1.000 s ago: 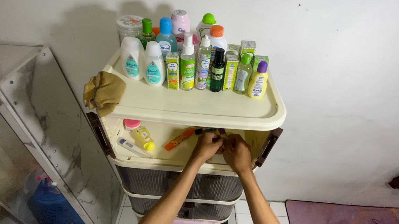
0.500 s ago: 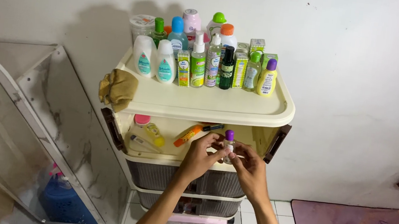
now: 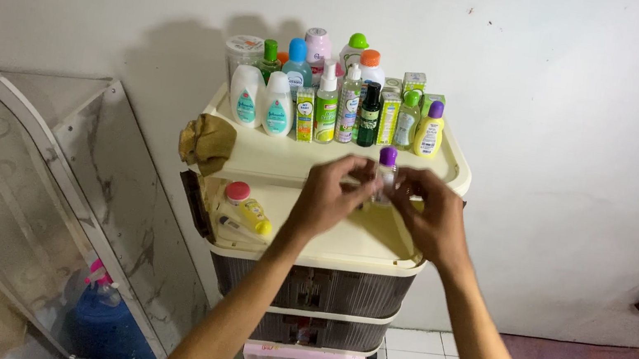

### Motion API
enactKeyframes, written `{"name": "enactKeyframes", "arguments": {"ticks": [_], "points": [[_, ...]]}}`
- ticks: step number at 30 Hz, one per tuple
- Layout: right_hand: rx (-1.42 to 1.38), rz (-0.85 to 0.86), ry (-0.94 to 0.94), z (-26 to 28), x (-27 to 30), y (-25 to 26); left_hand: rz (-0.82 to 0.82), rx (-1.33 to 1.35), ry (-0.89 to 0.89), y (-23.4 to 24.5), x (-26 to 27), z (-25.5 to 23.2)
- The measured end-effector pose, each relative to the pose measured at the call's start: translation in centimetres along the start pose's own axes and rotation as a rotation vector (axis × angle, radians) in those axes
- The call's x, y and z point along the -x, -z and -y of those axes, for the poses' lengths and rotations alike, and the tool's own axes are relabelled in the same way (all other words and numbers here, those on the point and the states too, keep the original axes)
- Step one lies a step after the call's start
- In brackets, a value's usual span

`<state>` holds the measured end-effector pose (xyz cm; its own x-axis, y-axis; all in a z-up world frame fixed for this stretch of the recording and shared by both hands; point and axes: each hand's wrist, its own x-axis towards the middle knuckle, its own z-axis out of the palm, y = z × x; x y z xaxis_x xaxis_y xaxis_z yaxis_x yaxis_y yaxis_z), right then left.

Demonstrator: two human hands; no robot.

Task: The person is organizing various lotions, oils, and personal care bottles on a storage cabinet.

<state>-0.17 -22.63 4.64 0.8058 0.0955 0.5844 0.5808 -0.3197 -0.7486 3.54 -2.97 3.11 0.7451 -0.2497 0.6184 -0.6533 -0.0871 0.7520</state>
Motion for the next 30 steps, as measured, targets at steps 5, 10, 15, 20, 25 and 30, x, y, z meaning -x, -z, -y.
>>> {"name": "enactKeyframes", "arguments": {"ticks": [5,10,15,20,25,30], "points": [[0.202,-0.033,0.162,-1.8,-4.5,0.2,-0.022,-0.109,-0.054,0.4,-4.3,1.8],[0.300,0.027,0.107,-4.6,-7.8,-0.1,-0.048,-0.254,-0.024,0.1,-7.7,6.1],[0.338,0.013,0.062,-6.7,-9.2,-0.2,-0.060,-0.280,0.017,-0.4,-9.5,8.5],[0.368,0.010,0.033,-7.5,-10.7,-0.2,-0.081,-0.347,0.032,-0.7,-10.3,8.9],[0.392,-0.015,0.080,-8.5,-11.5,-0.7,-0.107,-0.378,0.063,-0.8,-10.7,8.5],[0.426,0.024,0.088,-8.2,-12.0,-0.8,-0.113,-0.390,0.081,-0.7,-11.1,9.7]]}}
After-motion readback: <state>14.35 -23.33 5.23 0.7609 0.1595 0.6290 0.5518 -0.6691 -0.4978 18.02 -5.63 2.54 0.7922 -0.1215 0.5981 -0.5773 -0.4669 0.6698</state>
